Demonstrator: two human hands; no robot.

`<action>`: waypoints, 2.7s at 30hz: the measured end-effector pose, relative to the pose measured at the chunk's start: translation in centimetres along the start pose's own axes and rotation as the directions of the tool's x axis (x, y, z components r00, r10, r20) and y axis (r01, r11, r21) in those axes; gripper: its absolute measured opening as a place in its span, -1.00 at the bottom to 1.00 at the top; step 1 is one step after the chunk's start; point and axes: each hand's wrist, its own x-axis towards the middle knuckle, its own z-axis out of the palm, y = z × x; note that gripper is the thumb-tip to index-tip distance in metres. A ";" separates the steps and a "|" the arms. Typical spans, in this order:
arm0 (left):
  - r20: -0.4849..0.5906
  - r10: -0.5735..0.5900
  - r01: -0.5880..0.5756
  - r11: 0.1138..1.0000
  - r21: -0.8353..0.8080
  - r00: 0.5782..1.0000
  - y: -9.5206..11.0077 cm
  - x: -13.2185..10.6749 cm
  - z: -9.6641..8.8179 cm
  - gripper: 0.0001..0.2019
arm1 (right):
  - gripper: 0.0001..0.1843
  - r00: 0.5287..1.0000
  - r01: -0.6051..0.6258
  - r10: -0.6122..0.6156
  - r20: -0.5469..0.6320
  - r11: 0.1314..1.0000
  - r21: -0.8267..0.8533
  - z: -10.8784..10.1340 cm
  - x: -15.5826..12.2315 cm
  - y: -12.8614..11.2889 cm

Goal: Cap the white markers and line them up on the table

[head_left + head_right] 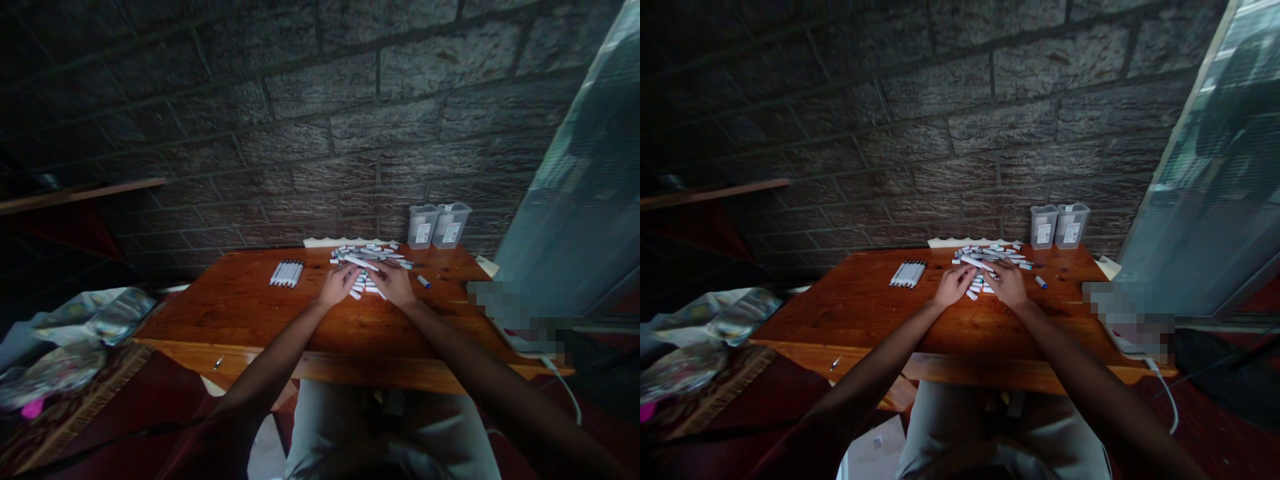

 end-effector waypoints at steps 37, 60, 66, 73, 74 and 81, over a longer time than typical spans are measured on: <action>-0.332 -0.557 0.604 0.424 0.675 0.761 -6.2 -1.4 -5.5 -0.70 | -0.71 0.963 -0.098 0.170 0.209 0.944 -0.314 -0.1 -0.6 4.0; -0.202 -0.195 0.276 0.788 0.550 0.960 -3.2 -0.5 -3.5 -0.72 | -0.75 0.939 -0.315 0.330 0.095 0.939 -0.141 -1.5 1.0 5.3; -0.016 0.198 -0.162 0.845 0.510 0.980 0.3 0.3 -1.8 -0.70 | -0.63 0.950 -0.310 0.308 0.045 0.929 0.203 -0.9 1.5 3.1; 0.004 0.247 -0.209 0.811 0.547 0.969 -0.3 0.1 -1.5 -0.69 | -0.65 0.965 -0.254 0.208 0.157 0.887 0.385 0.2 1.1 2.2; 0.008 0.252 -0.215 0.809 0.548 0.968 -0.4 0.1 -1.5 -0.69 | -0.64 0.969 -0.244 0.201 0.146 0.882 0.402 0.3 1.1 2.2; -0.044 0.164 -0.109 0.812 0.574 0.985 -1.4 -0.1 -1.7 -0.70 | -0.47 0.939 -0.329 0.342 0.025 0.879 0.344 0.5 0.9 4.0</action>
